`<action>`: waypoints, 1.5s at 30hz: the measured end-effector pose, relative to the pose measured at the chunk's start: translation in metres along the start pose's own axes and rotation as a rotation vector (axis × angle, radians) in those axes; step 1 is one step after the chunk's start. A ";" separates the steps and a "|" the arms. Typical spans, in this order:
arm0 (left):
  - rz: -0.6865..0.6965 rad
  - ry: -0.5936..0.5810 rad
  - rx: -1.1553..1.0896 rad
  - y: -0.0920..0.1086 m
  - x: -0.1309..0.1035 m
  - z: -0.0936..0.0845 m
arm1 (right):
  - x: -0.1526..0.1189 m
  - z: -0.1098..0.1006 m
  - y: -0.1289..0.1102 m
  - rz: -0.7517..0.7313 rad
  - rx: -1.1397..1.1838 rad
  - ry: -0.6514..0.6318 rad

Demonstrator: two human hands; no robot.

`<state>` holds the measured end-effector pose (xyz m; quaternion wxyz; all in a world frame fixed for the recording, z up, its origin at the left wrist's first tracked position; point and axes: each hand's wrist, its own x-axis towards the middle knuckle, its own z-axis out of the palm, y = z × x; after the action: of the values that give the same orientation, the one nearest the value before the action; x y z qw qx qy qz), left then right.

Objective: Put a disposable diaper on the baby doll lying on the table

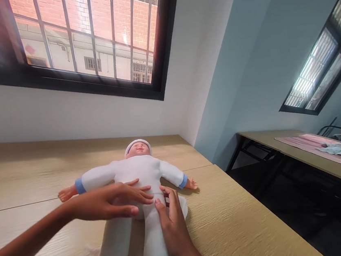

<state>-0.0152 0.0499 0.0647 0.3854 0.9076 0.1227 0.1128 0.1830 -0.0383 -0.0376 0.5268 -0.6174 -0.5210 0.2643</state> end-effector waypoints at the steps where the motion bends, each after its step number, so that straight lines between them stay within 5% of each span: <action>1: -0.056 0.049 -0.034 -0.001 -0.002 -0.008 | -0.001 0.000 -0.001 0.015 0.004 0.001; 6: -0.397 0.381 0.017 -0.023 -0.008 -0.027 | 0.002 0.000 -0.003 0.045 0.097 0.009; 12: -0.606 0.294 -0.049 -0.043 -0.008 -0.016 | 0.012 -0.004 -0.003 0.164 0.297 -0.018; 20: -0.717 0.327 -0.165 -0.036 -0.005 -0.012 | 0.020 -0.012 -0.008 0.318 0.468 -0.101; 25: -0.690 0.348 -0.297 -0.027 -0.007 -0.014 | 0.017 -0.015 -0.015 0.291 0.543 -0.163; 35: -0.676 0.381 -0.143 -0.006 -0.007 -0.011 | 0.018 -0.016 -0.016 0.043 0.443 -0.200; 45: -0.635 0.317 -0.257 -0.010 -0.001 0.002 | 0.013 -0.017 -0.026 0.109 0.410 -0.145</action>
<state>-0.0171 0.0548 0.0556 0.4881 0.7399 0.4409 0.1413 0.1923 -0.0349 -0.0056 0.5875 -0.5041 -0.4586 0.4364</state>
